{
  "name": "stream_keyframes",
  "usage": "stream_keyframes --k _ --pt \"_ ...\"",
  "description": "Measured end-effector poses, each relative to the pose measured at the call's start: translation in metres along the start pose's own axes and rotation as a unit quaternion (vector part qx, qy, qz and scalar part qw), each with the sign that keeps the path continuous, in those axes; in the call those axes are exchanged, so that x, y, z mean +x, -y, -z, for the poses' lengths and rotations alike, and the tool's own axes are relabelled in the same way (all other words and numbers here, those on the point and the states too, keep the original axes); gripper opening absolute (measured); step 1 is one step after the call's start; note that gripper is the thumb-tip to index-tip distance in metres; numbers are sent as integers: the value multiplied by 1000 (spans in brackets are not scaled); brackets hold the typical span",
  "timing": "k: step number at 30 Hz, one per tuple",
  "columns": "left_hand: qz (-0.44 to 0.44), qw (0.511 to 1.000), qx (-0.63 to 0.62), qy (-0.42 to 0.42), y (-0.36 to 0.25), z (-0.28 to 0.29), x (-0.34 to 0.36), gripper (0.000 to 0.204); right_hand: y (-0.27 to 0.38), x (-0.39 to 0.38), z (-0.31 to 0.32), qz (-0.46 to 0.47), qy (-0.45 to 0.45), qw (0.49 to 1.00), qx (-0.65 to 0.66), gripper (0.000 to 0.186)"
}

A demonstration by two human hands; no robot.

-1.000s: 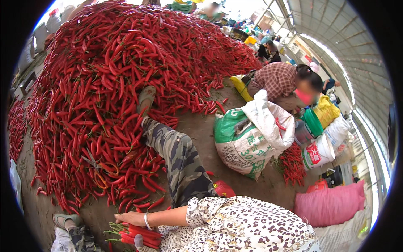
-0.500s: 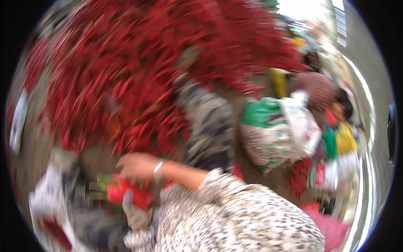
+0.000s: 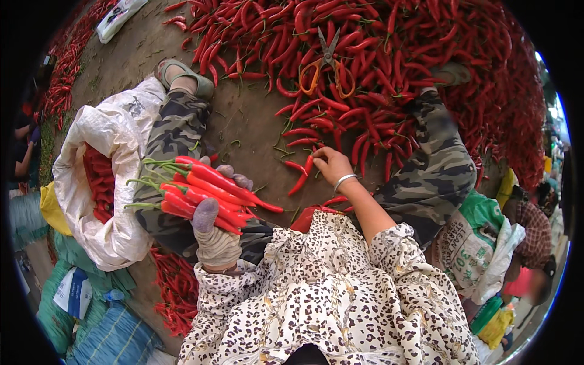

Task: The person sits on the ground and uses orange-handled scissors to trim the stems off red chili peppers. They gather peppers into small bunches, cut the stems, and place the trimmed peppers into a white sack.

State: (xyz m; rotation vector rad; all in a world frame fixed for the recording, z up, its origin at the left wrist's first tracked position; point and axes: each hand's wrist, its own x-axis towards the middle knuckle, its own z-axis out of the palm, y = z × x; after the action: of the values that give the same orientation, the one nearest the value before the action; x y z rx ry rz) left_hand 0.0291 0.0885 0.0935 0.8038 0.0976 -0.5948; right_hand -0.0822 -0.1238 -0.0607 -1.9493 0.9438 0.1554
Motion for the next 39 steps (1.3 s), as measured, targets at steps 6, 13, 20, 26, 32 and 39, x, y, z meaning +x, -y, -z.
stream_keyframes --k 6,13,20,26,32,39 --pt "14 999 -50 16 4 -5 11 75 -26 -12 -22 -14 151 979 -134 21" --pt "21 999 -5 27 5 -5 14 73 -17 -4 -26 126 47 989 -66 24" --pt "60 998 23 18 31 1 17 69 39 66 45 228 -224 947 7 14" --pt "132 986 103 13 40 3 19 64 64 127 52 135 -224 943 -205 42" --pt "126 988 89 -1 42 7 20 61 87 133 15 59 -276 940 -191 67" --pt "158 980 116 27 46 2 21 66 92 155 12 -44 -282 945 -161 58"
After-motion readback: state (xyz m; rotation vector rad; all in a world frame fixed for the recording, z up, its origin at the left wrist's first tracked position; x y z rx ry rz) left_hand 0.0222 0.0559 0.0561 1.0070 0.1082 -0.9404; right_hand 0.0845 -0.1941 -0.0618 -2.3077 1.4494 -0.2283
